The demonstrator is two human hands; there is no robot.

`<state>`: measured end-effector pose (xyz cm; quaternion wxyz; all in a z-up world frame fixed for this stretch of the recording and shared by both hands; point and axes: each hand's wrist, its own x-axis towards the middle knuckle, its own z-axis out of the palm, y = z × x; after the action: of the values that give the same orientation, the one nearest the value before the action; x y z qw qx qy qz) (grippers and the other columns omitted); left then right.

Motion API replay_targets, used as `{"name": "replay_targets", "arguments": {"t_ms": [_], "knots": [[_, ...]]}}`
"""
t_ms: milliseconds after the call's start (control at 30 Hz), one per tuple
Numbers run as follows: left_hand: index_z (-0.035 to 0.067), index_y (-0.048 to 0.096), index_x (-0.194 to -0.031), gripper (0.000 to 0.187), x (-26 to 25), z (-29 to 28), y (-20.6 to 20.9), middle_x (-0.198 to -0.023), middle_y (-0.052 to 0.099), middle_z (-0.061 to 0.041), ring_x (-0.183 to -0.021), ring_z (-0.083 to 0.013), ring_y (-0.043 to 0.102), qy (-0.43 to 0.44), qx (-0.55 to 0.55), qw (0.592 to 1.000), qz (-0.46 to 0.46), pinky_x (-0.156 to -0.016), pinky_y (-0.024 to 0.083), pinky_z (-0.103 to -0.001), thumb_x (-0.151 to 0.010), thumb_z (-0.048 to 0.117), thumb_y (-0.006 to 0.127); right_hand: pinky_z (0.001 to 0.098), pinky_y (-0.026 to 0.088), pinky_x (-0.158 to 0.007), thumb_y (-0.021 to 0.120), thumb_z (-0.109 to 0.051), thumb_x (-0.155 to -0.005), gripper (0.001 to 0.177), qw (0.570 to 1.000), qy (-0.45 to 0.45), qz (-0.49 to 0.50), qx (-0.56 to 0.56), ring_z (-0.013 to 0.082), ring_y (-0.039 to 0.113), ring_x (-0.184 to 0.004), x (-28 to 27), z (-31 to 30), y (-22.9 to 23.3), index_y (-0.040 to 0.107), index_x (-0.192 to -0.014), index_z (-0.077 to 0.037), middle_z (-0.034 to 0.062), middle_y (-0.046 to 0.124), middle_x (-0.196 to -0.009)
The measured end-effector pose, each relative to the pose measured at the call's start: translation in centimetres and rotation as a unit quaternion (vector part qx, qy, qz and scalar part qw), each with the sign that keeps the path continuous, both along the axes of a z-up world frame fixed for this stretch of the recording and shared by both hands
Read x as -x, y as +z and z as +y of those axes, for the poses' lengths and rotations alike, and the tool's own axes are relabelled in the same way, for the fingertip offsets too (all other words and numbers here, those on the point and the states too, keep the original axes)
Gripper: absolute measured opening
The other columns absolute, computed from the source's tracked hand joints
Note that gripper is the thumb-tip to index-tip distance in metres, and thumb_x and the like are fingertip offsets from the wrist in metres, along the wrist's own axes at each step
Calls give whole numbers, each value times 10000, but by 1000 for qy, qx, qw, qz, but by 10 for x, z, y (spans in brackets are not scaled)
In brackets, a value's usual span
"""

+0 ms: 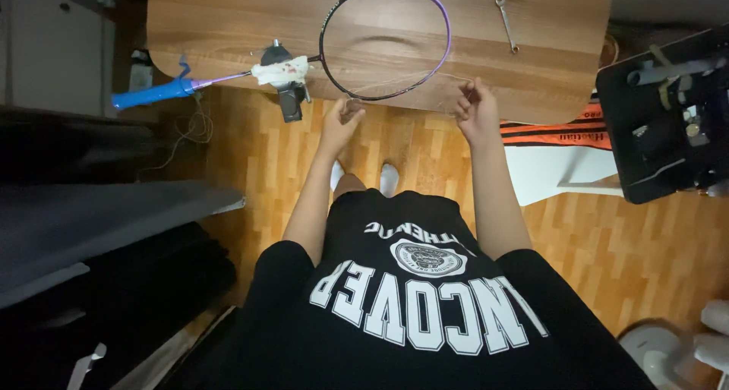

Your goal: Repairing a badminton racket by adjusting the strings and applying new grip tape to the handle.

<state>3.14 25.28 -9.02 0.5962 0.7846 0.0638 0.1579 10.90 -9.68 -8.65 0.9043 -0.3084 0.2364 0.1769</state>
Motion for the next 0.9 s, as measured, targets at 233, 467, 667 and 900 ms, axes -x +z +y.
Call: {"name": "replay_targets", "arguments": {"t_ms": [233, 467, 667, 900], "knots": [[74, 686, -1010, 155, 81, 53, -94, -799, 584, 37, -693, -74, 543, 19, 300, 911, 282, -609, 445, -232, -1011, 221, 639, 242, 295, -513, 600, -253, -1058, 200, 999, -8, 3, -34, 87, 424, -613, -13, -9, -6, 646, -910, -126, 7, 661, -949], [105, 706, -1095, 167, 275, 142, -132, -815, 618, 35, -592, -74, 480, 251, 423, 805, 331, -502, 378, -243, -986, 224, 660, 255, 254, -491, 556, -204, -996, 153, 986, -107, 96, -80, 111, 364, -567, -29, -9, -27, 642, -880, -154, 13, 573, -801], [168, 680, -1187, 284, 357, 153, -66, -956, 669, 36, -800, -115, 586, 384, 380, 763, 356, -682, 476, -325, -908, 123, 658, 309, 260, -506, 552, -160, -999, 247, 957, -239, 115, -120, 145, 290, -520, -25, -103, -110, 499, -762, -115, 6, 339, -616], [148, 629, -1160, 279, 272, 121, -113, -1005, 684, 16, -959, -127, 655, 328, 415, 775, 346, -812, 522, -389, -897, 55, 644, 338, 211, -479, 465, -112, -930, 249, 907, -370, 29, -200, 169, 248, -500, 69, -246, -82, 410, -689, -94, 33, 325, -609]]}}
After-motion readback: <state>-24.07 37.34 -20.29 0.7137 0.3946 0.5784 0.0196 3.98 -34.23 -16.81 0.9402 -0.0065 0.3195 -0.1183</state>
